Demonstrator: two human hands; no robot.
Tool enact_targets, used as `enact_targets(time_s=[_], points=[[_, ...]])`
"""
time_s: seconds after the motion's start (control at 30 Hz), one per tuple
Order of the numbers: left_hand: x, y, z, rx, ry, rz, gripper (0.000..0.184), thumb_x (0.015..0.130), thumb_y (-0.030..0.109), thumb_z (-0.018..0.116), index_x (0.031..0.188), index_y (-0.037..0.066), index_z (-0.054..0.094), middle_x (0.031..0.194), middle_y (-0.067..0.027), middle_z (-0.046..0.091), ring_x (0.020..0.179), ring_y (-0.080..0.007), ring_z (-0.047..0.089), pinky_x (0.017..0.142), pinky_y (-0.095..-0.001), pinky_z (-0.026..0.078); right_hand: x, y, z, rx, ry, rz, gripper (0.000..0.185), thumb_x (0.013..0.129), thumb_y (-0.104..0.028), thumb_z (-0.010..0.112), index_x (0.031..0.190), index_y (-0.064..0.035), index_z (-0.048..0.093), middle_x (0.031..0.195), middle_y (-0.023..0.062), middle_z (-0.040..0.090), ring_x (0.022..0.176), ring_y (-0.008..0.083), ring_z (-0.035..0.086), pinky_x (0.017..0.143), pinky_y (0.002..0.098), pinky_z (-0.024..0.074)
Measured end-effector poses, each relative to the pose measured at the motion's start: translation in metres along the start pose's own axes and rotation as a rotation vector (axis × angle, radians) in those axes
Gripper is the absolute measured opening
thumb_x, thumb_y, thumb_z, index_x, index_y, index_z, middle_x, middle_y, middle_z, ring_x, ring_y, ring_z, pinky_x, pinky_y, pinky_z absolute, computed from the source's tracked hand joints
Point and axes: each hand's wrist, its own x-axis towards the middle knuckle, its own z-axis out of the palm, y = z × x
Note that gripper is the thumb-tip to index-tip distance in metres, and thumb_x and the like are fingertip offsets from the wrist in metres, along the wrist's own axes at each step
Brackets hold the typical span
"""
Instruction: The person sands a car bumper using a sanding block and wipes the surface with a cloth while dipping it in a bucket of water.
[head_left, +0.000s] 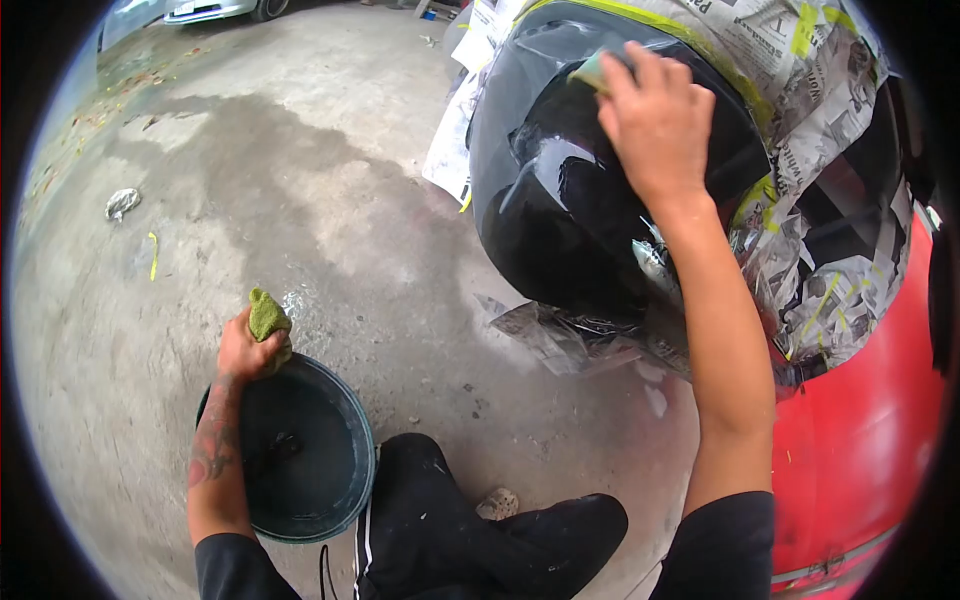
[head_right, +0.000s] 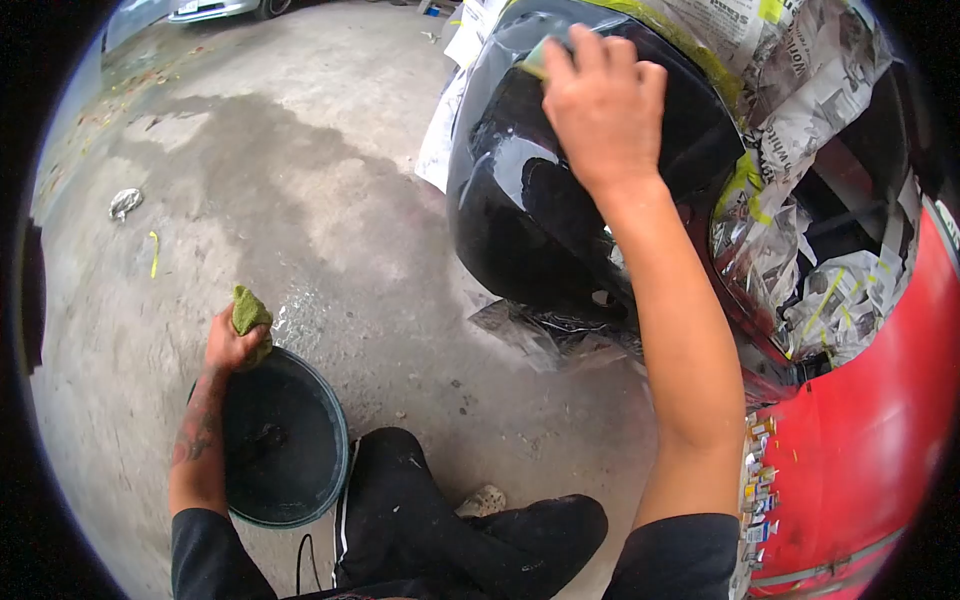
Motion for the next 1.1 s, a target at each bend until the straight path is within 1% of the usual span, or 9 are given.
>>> enact_targets(time_s=[0.07,0.13,0.2,0.3,0.4,0.53,0.7,0.93,1.1], points=[[-0.002,0.000,0.001,-0.012,-0.001,-0.012,0.039,0.079,0.027,0.080,0.111,0.004,0.072,0.100,-0.0166,0.078,0.098,-0.0328,0.077,0.090,-0.0430,0.058,-0.005,-0.001,0.007,-0.098,0.027,0.010,0.029,0.086,-0.022,0.071,0.115,-0.0196,0.074,0.120,0.0001,0.065,0.107,0.0216,0.059,0.082,0.0419,0.0449],[0.000,-0.003,0.000,-0.022,-0.007,-0.007,0.039,0.079,0.025,0.081,0.111,0.004,0.072,0.100,-0.0162,0.078,0.097,-0.0323,0.077,0.089,-0.0429,0.058,-0.013,-0.017,-0.006,-0.021,-0.174,-0.072,0.030,0.086,-0.022,0.071,0.115,-0.0175,0.074,0.124,0.0020,0.067,0.107,0.0228,0.059,0.082,0.0419,0.0448],[0.002,-0.007,0.001,-0.021,-0.004,0.023,0.039,0.079,0.025,0.081,0.111,0.004,0.072,0.100,-0.0158,0.078,0.097,-0.0316,0.077,0.089,-0.0428,0.058,-0.024,-0.023,-0.005,0.017,-0.095,-0.221,0.028,0.086,-0.021,0.069,0.113,-0.0165,0.073,0.118,0.0018,0.065,0.102,0.0222,0.060,0.080,0.0418,0.0452],[0.003,-0.011,0.002,-0.059,-0.006,0.023,0.039,0.080,0.025,0.081,0.111,0.003,0.071,0.099,-0.0154,0.078,0.096,-0.0313,0.077,0.089,-0.0426,0.058,-0.003,0.012,-0.018,-0.060,-0.204,-0.076,0.033,0.087,-0.022,0.071,0.119,-0.0205,0.074,0.125,-0.0021,0.066,0.107,0.0208,0.061,0.084,0.0409,0.0466],[0.000,-0.006,0.001,-0.075,-0.023,0.010,0.039,0.080,0.025,0.081,0.111,0.003,0.071,0.099,-0.0152,0.079,0.096,-0.0308,0.077,0.089,-0.0426,0.058,0.001,0.029,-0.016,-0.102,-0.004,0.018,0.032,0.088,-0.023,0.070,0.120,-0.0216,0.075,0.125,-0.0028,0.066,0.107,0.0204,0.060,0.084,0.0412,0.0459],[0.002,-0.009,0.000,0.009,-0.002,0.057,0.040,0.080,0.025,0.081,0.112,0.003,0.071,0.100,-0.0147,0.079,0.096,-0.0297,0.078,0.089,-0.0422,0.059,-0.033,0.006,-0.022,-0.052,-0.116,-0.144,0.030,0.087,-0.021,0.071,0.116,-0.0218,0.074,0.124,-0.0022,0.065,0.109,0.0194,0.060,0.087,0.0402,0.0451],[0.001,-0.010,0.003,-0.027,-0.006,0.024,0.041,0.080,0.026,0.081,0.112,0.003,0.072,0.100,-0.0156,0.079,0.098,-0.0297,0.078,0.089,-0.0422,0.059,-0.005,0.037,-0.022,-0.057,-0.081,0.014,0.054,0.077,-0.029,0.085,0.129,-0.0240,0.070,0.135,-0.0023,0.064,0.119,0.0209,0.058,0.092,0.0421,0.0460],[0.000,0.000,-0.001,-0.016,-0.010,0.059,0.040,0.080,0.026,0.081,0.110,0.001,0.071,0.099,-0.0162,0.079,0.096,-0.0301,0.078,0.089,-0.0418,0.059,-0.042,0.054,-0.051,-0.051,-0.089,0.117,0.054,0.077,-0.027,0.086,0.129,-0.0236,0.070,0.137,-0.0020,0.063,0.121,0.0230,0.058,0.097,0.0425,0.0453],[0.000,0.001,0.000,-0.003,0.003,0.052,0.038,0.081,0.026,0.080,0.108,0.001,0.071,0.096,-0.0151,0.078,0.092,-0.0288,0.078,0.087,-0.0413,0.059,-0.018,0.047,-0.034,-0.048,-0.073,0.064,0.052,0.079,-0.026,0.085,0.128,-0.0226,0.071,0.137,-0.0017,0.063,0.118,0.0251,0.060,0.095,0.0435,0.0467]])
